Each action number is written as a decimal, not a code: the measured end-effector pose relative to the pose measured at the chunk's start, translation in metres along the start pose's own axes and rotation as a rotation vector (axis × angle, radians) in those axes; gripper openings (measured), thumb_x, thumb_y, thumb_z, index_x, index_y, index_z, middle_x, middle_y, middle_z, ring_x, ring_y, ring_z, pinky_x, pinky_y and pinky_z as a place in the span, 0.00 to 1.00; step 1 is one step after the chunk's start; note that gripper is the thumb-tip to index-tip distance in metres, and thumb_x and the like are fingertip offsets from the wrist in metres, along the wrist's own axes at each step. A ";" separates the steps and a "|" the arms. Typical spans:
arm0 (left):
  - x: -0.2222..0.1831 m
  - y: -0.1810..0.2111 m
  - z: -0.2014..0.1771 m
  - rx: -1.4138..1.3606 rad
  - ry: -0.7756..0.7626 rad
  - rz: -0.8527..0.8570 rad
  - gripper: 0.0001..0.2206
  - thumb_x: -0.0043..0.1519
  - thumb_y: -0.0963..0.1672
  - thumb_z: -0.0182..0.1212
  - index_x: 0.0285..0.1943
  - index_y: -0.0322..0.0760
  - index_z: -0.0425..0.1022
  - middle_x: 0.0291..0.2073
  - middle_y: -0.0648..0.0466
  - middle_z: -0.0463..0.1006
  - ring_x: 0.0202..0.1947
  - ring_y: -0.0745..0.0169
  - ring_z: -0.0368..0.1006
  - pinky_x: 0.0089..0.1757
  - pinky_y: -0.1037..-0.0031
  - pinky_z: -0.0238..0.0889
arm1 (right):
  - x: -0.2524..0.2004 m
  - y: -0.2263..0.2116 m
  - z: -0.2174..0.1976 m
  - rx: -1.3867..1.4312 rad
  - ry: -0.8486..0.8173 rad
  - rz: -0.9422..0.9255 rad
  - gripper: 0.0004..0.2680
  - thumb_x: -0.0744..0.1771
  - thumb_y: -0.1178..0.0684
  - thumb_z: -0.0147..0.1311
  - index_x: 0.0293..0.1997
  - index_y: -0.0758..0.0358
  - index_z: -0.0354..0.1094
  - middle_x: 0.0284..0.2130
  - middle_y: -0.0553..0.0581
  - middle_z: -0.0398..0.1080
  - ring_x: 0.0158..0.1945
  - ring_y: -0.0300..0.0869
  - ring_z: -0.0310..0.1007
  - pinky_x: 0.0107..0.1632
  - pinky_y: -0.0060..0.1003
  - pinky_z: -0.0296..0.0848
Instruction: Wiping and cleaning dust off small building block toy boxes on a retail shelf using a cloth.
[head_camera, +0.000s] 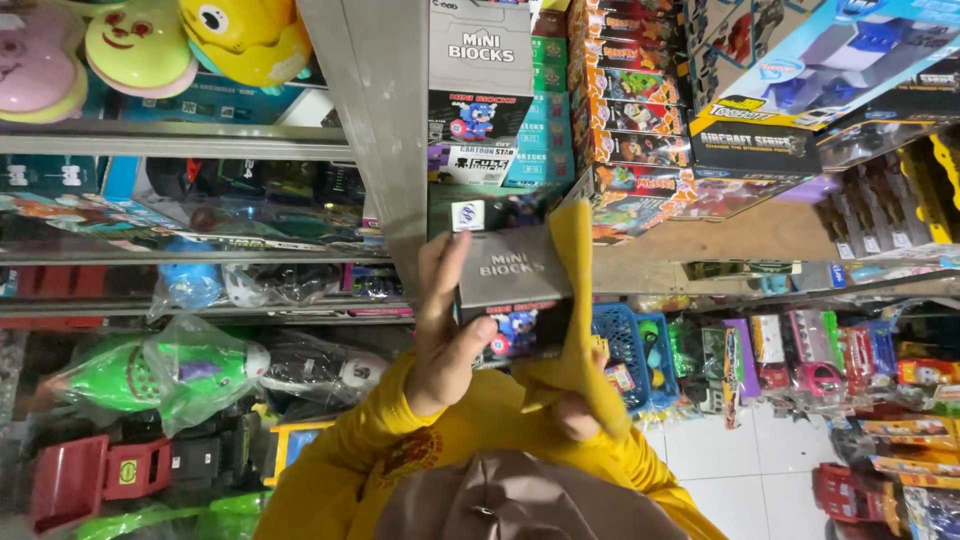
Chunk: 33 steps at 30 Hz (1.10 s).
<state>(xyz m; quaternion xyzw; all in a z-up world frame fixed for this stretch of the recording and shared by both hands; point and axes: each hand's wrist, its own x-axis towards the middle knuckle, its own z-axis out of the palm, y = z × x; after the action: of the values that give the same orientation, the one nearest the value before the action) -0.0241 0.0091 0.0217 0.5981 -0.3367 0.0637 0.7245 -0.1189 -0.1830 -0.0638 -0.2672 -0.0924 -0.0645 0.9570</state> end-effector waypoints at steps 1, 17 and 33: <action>0.001 -0.002 0.000 0.006 0.061 -0.019 0.32 0.67 0.47 0.56 0.81 0.31 0.55 0.75 0.44 0.56 0.71 0.53 0.58 0.70 0.66 0.51 | 0.002 0.002 -0.005 -0.015 -0.044 -0.025 0.37 0.67 0.36 0.60 0.82 0.55 0.37 0.74 0.63 0.52 0.71 0.54 0.60 0.69 0.51 0.63; -0.013 -0.018 -0.002 -0.119 -0.051 0.051 0.42 0.68 0.45 0.60 0.84 0.32 0.33 0.82 0.43 0.47 0.80 0.53 0.46 0.74 0.65 0.40 | -0.006 0.017 -0.026 -0.282 0.138 -0.219 0.32 0.70 0.35 0.49 0.74 0.67 0.34 0.65 0.61 0.59 0.62 0.48 0.66 0.60 0.40 0.67; -0.004 -0.004 -0.001 0.067 -0.090 -0.027 0.43 0.68 0.45 0.59 0.84 0.31 0.29 0.82 0.37 0.43 0.81 0.49 0.45 0.75 0.63 0.37 | 0.038 -0.016 0.059 -0.600 0.169 -0.195 0.29 0.69 0.36 0.51 0.74 0.63 0.48 0.69 0.61 0.61 0.72 0.53 0.60 0.74 0.49 0.55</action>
<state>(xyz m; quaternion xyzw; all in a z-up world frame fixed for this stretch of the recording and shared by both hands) -0.0249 0.0100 0.0157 0.6285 -0.3586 0.0383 0.6891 -0.0926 -0.1688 0.0019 -0.5211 -0.0144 -0.2021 0.8291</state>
